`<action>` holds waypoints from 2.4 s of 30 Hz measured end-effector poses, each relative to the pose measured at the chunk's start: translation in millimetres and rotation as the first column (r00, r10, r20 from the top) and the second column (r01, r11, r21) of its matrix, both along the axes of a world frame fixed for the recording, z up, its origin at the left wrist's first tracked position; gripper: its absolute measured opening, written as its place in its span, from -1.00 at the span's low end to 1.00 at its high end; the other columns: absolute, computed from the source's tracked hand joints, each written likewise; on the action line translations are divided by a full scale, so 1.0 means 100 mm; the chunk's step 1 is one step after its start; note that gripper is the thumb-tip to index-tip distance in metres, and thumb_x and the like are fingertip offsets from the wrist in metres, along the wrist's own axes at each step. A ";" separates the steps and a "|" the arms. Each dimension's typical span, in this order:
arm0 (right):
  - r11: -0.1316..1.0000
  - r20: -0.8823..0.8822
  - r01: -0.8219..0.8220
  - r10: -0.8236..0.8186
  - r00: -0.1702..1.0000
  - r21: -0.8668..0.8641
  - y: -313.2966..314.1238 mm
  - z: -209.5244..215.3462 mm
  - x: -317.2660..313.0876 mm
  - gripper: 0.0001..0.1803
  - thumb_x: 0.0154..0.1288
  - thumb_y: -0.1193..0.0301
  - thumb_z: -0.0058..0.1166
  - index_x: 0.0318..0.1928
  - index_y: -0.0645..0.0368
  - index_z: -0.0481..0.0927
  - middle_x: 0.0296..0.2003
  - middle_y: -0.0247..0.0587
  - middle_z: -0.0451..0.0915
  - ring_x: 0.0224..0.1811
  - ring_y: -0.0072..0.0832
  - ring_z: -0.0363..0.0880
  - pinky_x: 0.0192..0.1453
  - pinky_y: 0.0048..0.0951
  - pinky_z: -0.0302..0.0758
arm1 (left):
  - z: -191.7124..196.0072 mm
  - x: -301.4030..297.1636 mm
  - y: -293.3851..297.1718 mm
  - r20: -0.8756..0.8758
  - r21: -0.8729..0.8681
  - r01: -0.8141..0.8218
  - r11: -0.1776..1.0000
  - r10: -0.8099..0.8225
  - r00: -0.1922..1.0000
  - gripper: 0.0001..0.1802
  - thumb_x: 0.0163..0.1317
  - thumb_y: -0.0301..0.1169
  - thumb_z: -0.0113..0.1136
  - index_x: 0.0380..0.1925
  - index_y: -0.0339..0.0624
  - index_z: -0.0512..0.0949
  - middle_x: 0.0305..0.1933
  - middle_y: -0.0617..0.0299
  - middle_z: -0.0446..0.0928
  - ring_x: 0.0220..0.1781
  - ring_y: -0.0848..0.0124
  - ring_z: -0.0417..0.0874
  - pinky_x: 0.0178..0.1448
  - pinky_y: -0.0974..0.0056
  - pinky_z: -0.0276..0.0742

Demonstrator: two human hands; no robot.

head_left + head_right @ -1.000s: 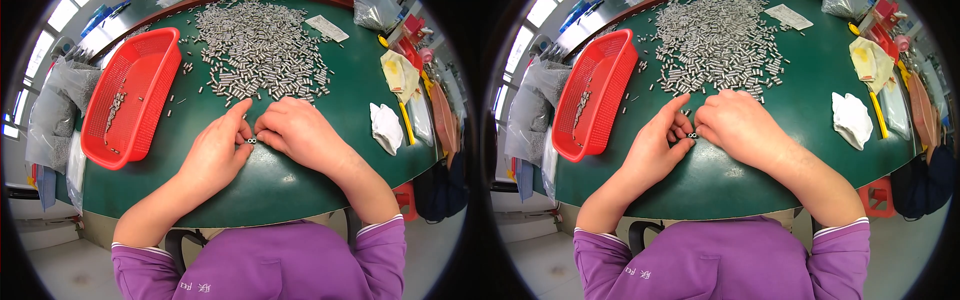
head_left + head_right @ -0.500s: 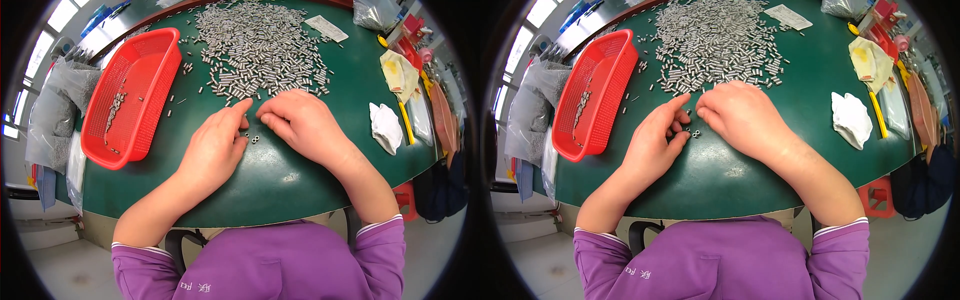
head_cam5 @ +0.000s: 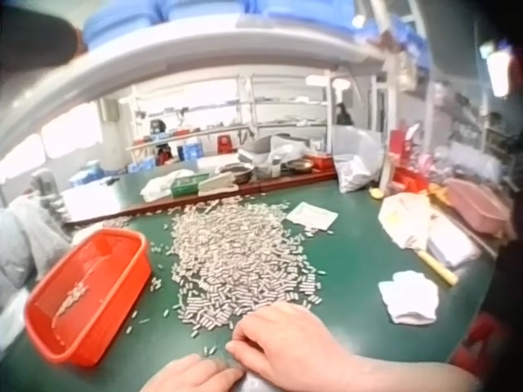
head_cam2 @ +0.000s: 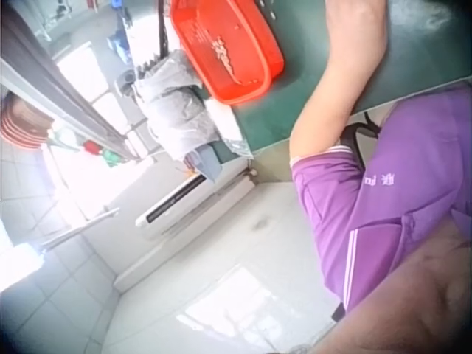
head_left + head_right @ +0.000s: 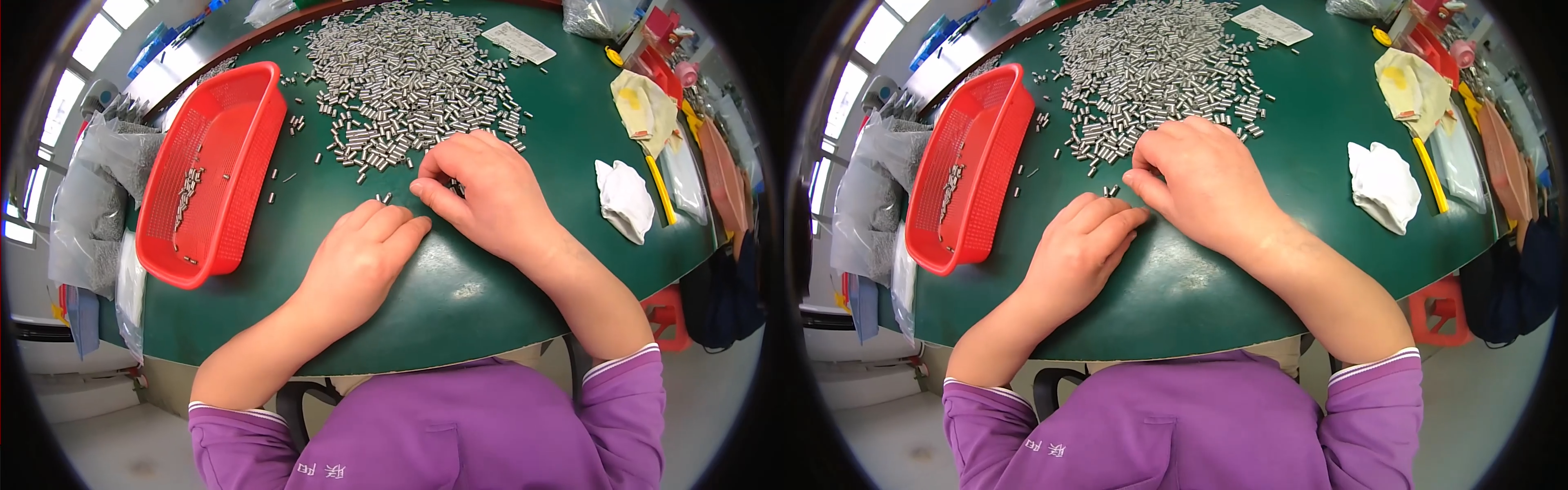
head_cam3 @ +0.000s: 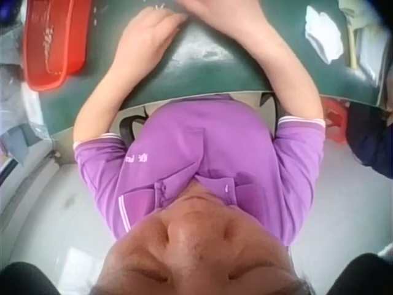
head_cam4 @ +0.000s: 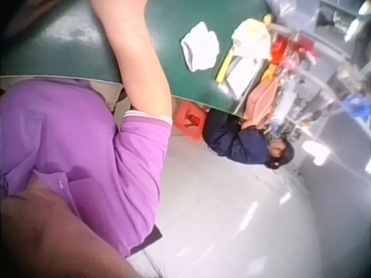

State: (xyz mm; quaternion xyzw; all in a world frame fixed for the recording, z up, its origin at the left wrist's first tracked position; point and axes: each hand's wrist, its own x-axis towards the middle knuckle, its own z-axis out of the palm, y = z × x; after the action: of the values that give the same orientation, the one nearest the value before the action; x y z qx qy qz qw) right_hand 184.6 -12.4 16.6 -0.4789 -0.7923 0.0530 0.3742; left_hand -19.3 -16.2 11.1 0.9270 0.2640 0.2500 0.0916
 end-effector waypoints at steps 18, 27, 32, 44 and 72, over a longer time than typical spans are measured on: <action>1.000 -0.009 -0.022 0.022 1.000 -0.017 -0.02 0.01 0.04 -0.84 0.18 0.36 0.30 -0.36 0.10 0.57 -0.37 -0.29 0.56 -0.24 -0.25 0.53 -0.10 -0.23 0.45 | 0.06 -0.16 0.23 0.575 -0.775 0.618 0.134 0.556 0.600 -0.85 0.40 -0.51 0.19 -0.07 -0.18 0.52 -0.07 0.22 0.61 -0.07 0.46 0.67 0.07 0.36 0.65; 0.991 0.034 -0.135 0.136 0.990 -0.015 -0.04 -0.05 -0.02 -0.87 0.16 0.34 0.27 -0.29 0.03 0.61 -0.32 -0.33 0.56 -0.15 -0.27 0.54 -0.05 -0.19 0.45 | 0.22 -0.26 0.28 0.605 -0.788 0.546 0.286 0.529 0.595 -0.83 0.51 -0.38 0.06 -0.02 -0.19 0.52 -0.19 0.27 0.57 -0.24 0.54 0.55 -0.17 0.44 0.50; 0.995 0.042 -0.100 0.099 0.994 0.006 -0.03 -0.10 -0.01 -0.86 0.17 0.36 0.26 -0.26 0.01 0.61 -0.30 -0.33 0.56 -0.13 -0.27 0.54 -0.03 -0.20 0.44 | 0.64 -0.79 0.53 0.544 0.117 -0.501 0.858 0.367 0.755 -0.86 0.47 -0.49 0.11 -0.09 -0.32 0.57 -0.18 0.26 0.57 -0.20 0.58 0.55 -0.09 0.44 0.52; 0.962 0.253 -0.273 0.267 0.930 -0.013 -0.06 -0.19 -0.15 -0.85 0.19 0.37 0.28 -0.21 -0.02 0.66 -0.24 -0.41 0.55 -0.11 -0.33 0.49 -0.02 -0.23 0.40 | 0.44 -0.43 0.38 0.164 0.044 -0.430 0.902 0.418 0.893 -0.65 0.15 -0.60 0.29 -0.03 -0.25 0.56 -0.02 0.01 0.56 0.04 0.08 0.61 0.12 0.10 0.54; 0.993 0.324 -0.092 0.064 0.944 0.073 0.47 -0.09 -0.23 -0.95 0.12 0.42 0.21 -0.37 0.08 0.64 -0.31 -0.28 0.53 -0.12 -0.25 0.50 -0.03 -0.18 0.43 | -0.15 -0.26 0.47 0.177 -0.322 -0.233 0.918 0.300 0.937 -0.39 0.12 -0.63 0.28 0.23 -0.19 0.43 0.02 0.15 0.60 0.05 0.27 0.60 0.16 0.20 0.56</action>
State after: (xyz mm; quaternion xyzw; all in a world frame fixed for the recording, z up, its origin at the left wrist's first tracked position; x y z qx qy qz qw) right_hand 162.0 34.2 7.4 -0.4328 -0.8625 -0.0453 0.2584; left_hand -45.7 30.7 -3.9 0.8238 0.4111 0.3201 0.2233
